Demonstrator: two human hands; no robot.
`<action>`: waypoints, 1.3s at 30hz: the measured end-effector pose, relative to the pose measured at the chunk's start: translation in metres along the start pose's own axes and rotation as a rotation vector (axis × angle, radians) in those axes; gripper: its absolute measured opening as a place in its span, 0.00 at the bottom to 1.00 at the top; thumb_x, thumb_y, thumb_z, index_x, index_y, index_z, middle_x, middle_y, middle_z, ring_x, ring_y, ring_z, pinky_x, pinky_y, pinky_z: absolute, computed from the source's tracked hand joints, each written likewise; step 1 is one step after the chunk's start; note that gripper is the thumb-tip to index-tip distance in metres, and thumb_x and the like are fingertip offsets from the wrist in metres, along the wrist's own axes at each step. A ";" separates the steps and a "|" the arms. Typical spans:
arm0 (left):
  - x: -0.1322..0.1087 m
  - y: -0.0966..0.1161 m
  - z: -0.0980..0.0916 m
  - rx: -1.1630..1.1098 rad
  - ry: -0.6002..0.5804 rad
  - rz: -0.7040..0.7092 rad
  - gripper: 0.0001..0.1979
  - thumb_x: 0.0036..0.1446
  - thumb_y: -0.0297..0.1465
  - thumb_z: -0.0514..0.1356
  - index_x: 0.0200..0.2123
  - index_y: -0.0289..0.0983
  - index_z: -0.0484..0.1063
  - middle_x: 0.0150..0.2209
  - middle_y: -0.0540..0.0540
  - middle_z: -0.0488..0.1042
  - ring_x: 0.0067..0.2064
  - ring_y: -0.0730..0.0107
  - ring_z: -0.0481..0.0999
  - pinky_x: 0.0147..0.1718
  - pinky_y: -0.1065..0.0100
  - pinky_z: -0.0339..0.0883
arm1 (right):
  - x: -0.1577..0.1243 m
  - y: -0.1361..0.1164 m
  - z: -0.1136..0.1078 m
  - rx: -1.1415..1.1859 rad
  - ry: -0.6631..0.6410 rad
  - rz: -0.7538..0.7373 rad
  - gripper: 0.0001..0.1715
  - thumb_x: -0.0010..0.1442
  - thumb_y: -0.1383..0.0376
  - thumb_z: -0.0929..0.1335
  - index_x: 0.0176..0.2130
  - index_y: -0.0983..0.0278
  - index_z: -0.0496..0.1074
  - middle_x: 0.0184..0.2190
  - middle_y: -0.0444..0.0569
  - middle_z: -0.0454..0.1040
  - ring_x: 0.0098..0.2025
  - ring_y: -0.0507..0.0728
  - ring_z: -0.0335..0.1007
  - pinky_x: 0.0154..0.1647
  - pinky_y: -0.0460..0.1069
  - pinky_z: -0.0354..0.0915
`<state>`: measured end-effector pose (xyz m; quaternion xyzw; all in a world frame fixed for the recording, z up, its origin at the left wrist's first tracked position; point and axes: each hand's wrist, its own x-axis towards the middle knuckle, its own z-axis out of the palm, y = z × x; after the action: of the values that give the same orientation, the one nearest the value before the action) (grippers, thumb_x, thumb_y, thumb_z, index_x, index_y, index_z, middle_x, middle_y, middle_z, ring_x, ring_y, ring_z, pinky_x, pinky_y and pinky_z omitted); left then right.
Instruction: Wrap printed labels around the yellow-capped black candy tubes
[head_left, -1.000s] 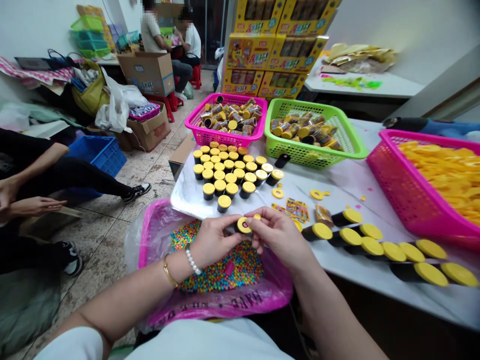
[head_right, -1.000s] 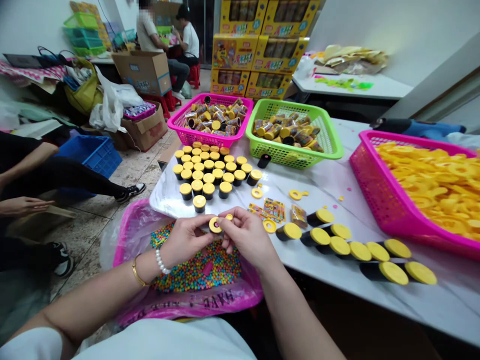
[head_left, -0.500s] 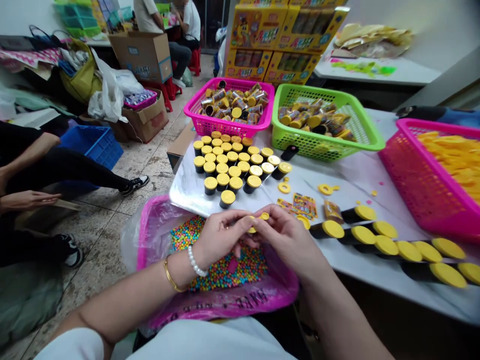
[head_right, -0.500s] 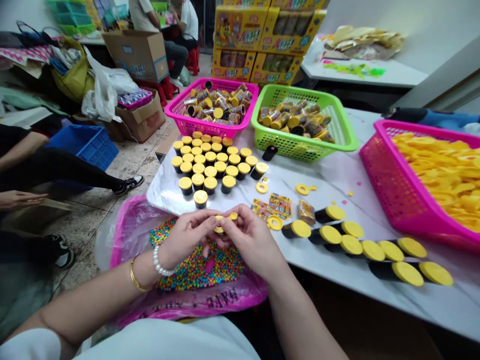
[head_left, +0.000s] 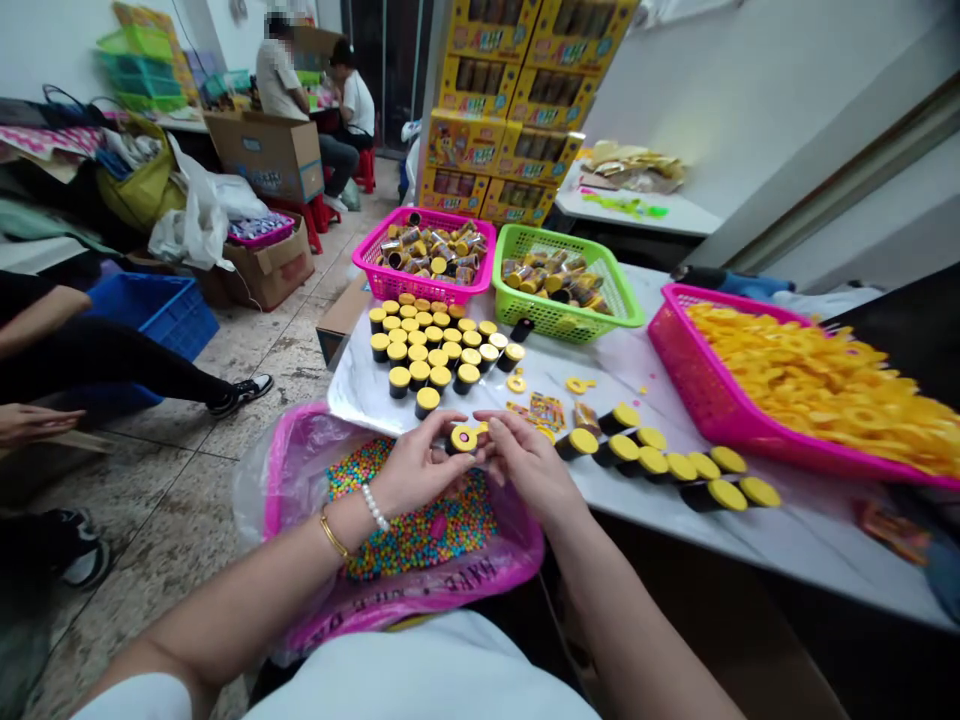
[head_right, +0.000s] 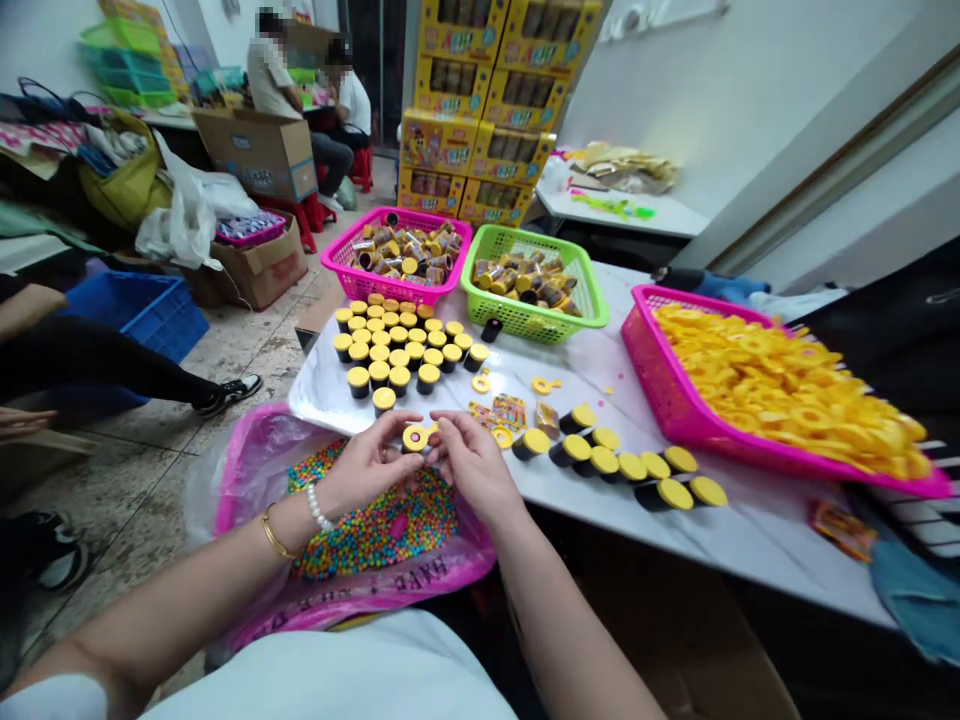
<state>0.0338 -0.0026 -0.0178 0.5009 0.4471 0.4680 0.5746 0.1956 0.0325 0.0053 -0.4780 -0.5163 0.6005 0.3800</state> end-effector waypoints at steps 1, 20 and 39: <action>0.000 -0.002 0.000 0.071 0.011 0.043 0.20 0.58 0.33 0.66 0.53 0.38 0.68 0.39 0.46 0.79 0.20 0.79 0.74 0.18 0.76 0.67 | 0.002 0.000 -0.004 0.033 0.002 0.000 0.27 0.54 0.44 0.72 0.42 0.63 0.73 0.25 0.43 0.74 0.21 0.49 0.66 0.17 0.44 0.57; 0.000 -0.007 0.002 -0.003 0.061 -0.075 0.26 0.64 0.51 0.56 0.34 0.32 0.79 0.26 0.44 0.78 0.21 0.74 0.75 0.16 0.75 0.64 | 0.011 -0.010 -0.004 0.000 -0.223 0.106 0.23 0.52 0.50 0.77 0.38 0.64 0.77 0.23 0.41 0.72 0.21 0.46 0.63 0.21 0.43 0.59; -0.012 -0.001 0.002 0.107 -0.001 0.170 0.13 0.66 0.35 0.57 0.46 0.34 0.78 0.46 0.39 0.79 0.46 0.63 0.79 0.47 0.61 0.75 | -0.022 -0.001 0.008 -0.380 -0.050 -0.242 0.13 0.66 0.57 0.68 0.48 0.60 0.73 0.28 0.43 0.72 0.29 0.52 0.68 0.31 0.47 0.67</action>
<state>0.0338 -0.0148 -0.0186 0.5672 0.4270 0.4904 0.5054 0.1936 0.0095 0.0101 -0.4605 -0.6831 0.4540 0.3393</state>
